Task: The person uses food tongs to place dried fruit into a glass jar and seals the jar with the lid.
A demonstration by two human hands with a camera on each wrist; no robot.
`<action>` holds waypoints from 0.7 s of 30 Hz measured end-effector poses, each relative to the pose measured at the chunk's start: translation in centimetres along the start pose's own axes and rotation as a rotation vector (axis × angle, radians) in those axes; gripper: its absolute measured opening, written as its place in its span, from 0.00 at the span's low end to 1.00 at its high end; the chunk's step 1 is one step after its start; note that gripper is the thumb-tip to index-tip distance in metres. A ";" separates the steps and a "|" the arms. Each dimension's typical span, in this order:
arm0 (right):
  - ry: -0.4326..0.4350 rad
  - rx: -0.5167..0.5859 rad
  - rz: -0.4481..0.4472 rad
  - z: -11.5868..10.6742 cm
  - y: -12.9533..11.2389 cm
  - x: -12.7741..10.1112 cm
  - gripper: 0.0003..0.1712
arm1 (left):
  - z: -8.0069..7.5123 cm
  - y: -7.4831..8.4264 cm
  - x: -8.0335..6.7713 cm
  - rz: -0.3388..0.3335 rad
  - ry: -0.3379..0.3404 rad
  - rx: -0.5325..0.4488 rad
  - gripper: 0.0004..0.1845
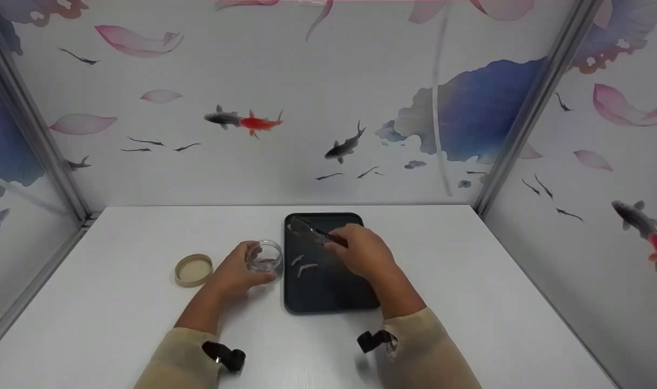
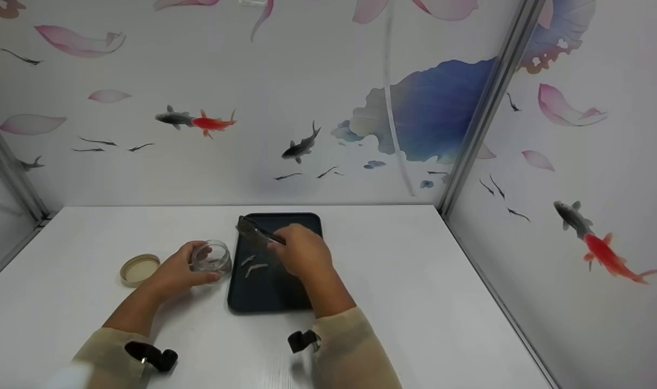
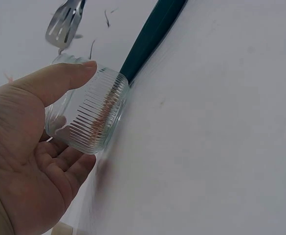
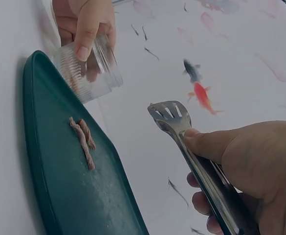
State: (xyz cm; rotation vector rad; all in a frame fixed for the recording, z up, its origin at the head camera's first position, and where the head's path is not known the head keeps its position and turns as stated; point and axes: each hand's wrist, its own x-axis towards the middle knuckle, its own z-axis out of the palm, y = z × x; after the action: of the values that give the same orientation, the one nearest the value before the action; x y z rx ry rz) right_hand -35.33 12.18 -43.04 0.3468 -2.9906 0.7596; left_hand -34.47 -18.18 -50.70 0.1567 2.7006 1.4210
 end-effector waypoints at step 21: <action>-0.014 -0.041 -0.178 1.2 -2.5 -1.2 0.17 | 0.1 0.0 0.2 -0.010 0.000 -0.040 0.55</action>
State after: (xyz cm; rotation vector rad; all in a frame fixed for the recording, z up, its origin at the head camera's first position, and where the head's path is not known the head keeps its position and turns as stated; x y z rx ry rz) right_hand -33.59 9.66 -43.04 0.6083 -2.9319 0.6805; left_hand -34.63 -18.08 -50.73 0.1408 2.6664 1.4714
